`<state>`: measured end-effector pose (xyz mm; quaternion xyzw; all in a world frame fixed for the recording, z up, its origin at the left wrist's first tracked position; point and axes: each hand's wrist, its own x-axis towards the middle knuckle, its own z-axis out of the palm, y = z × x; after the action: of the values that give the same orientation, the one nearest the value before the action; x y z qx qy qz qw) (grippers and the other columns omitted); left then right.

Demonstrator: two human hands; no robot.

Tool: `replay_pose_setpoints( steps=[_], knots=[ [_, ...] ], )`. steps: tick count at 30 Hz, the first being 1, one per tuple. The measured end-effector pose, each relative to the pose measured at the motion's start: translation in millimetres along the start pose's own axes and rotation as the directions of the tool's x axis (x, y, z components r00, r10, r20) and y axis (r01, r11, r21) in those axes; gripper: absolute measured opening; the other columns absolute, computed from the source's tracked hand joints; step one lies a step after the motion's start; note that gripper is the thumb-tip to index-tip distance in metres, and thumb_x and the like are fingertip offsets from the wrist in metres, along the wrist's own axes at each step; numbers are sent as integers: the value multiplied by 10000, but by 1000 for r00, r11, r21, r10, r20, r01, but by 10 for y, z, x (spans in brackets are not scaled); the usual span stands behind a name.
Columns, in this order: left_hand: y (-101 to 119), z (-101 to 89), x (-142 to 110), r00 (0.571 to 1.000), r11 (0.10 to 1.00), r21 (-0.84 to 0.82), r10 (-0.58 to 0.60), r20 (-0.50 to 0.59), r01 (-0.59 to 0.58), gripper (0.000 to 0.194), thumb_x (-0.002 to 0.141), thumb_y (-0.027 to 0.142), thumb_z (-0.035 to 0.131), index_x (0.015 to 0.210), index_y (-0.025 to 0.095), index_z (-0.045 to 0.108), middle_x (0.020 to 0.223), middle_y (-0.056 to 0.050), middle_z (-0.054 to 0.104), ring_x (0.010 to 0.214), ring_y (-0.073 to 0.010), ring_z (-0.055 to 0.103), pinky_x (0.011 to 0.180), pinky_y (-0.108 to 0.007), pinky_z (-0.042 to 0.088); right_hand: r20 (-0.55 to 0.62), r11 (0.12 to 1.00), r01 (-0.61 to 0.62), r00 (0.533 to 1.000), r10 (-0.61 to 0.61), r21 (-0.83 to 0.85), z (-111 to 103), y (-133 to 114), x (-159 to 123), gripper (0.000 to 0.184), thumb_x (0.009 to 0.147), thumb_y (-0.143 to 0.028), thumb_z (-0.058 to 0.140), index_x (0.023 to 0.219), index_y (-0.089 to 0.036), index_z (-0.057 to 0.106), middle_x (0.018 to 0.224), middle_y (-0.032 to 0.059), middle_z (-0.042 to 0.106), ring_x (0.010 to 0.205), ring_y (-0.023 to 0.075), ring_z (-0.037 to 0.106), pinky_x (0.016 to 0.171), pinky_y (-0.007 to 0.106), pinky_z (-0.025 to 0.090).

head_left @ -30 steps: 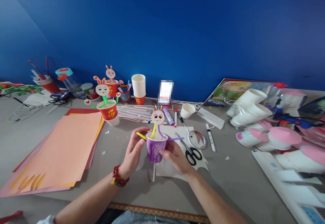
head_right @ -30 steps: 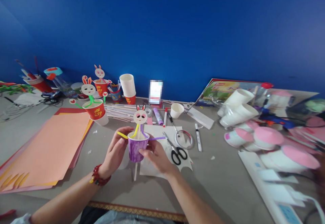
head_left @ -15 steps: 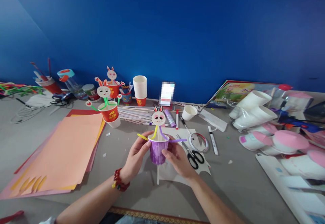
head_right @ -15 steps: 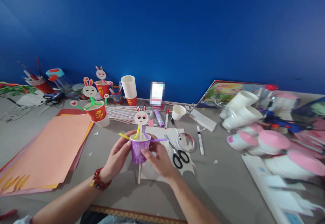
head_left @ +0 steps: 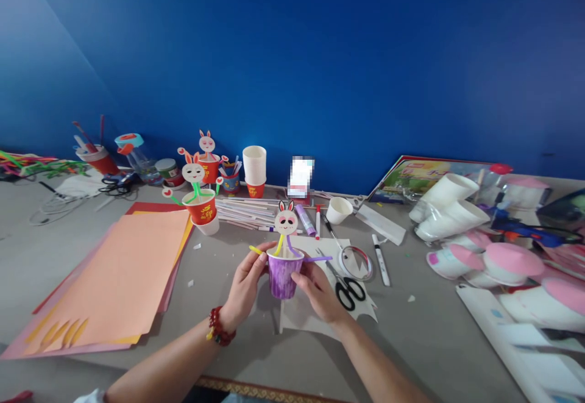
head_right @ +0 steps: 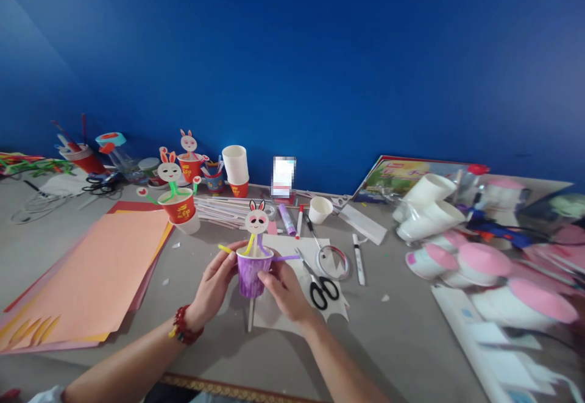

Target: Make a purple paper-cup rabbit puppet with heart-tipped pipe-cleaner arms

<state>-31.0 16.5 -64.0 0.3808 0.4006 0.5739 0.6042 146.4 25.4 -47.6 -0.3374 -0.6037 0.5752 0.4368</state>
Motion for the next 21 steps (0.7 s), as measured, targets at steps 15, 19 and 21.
replay_pose_setpoints(
  steps=[15, 19, 21],
  knots=[
    [-23, 56, 16, 987, 986, 58, 156, 23, -157, 191, 863, 377, 690, 886, 191, 650, 944, -25, 654, 813, -133, 582, 743, -225, 496, -86, 992, 72, 994, -63, 105, 117, 109, 12, 642, 846, -391, 712, 1413, -256, 444, 1309, 118, 621, 1171, 284, 597, 1031, 445, 460],
    [-44, 42, 23, 984, 980, 99, 174, 22, -176, 183, 878, 370, 672, 912, 193, 641, 966, -27, 632, 840, -139, 571, 751, -228, 494, -97, 995, 80, 993, -73, 66, 98, 122, 16, 594, 852, -361, 698, 1388, -245, 468, 1294, 114, 632, 1167, 282, 604, 1043, 449, 454],
    [-59, 31, 26, 987, 981, 102, 161, 27, -163, 184, 888, 375, 657, 916, 195, 632, 970, -25, 627, 828, -133, 560, 742, -223, 488, -102, 996, 71, 993, -65, 51, 96, 149, 17, 571, 858, -349, 689, 1377, -241, 475, 1285, 113, 639, 1158, 277, 611, 1038, 446, 460]
  ],
)
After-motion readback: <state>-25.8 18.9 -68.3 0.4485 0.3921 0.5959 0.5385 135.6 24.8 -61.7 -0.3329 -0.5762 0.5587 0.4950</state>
